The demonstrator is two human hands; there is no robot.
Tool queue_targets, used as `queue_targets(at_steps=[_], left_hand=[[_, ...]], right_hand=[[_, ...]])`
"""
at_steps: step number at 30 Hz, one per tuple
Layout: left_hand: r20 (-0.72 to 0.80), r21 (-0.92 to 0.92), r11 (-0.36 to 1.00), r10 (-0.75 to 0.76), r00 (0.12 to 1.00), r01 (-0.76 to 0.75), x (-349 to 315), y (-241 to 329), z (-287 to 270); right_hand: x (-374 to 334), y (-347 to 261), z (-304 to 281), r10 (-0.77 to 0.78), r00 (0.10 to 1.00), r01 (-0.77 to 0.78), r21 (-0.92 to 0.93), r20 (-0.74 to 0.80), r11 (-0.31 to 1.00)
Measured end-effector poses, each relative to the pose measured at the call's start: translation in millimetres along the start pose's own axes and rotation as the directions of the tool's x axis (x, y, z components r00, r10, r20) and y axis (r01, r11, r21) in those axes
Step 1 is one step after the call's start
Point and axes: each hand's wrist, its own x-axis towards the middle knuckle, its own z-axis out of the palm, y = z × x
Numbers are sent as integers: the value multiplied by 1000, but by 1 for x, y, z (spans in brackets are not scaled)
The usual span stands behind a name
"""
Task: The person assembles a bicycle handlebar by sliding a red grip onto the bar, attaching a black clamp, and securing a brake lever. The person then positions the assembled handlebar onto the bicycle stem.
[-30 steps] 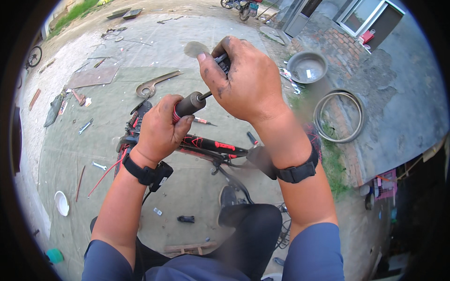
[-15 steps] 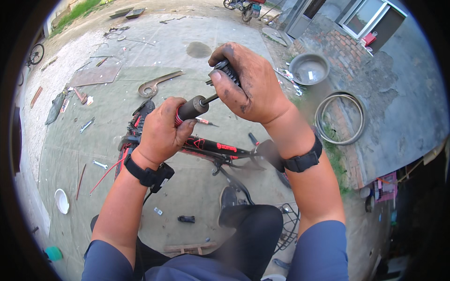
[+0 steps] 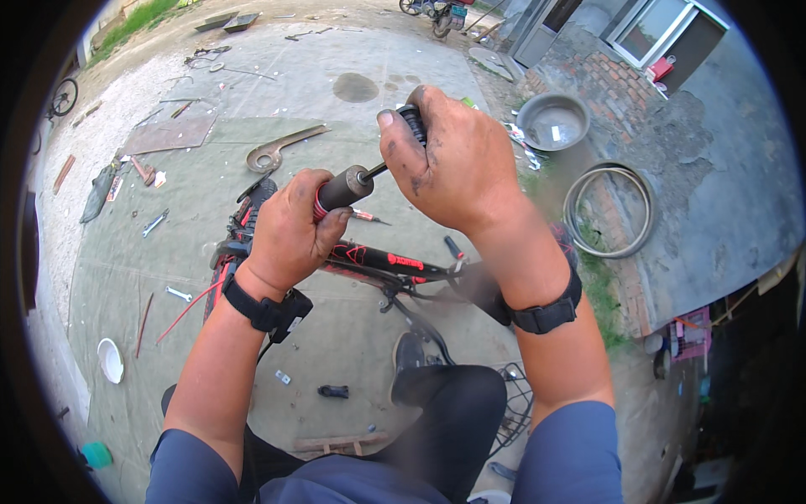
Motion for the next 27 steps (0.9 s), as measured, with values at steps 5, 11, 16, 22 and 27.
queue_targets(at_steps=[5,11,16,22,27], left_hand=[[-8,-5,1000,-3,1000,3,0,-1,1],[-8,-7,1000,-9,1000,9,0,0,1],[-12,-2,1000,-3,1000,3,0,-1,3],[-10,-2,1000,-4,1000,4,0,-2,2],[-24,11,1000,3,1000,-3,1,-2,3]], right_hand=[[-2,-6,-6,87,992,-74,-144,86,987],[-10,9,-20,31,973,-58,112,227,992],[-17,27,-25,-77,950,-98,526,301,845],[-14,30,-26,-138,963,55,334,231,941],[-18,20,-23,-27,981,-41,344,191,938]])
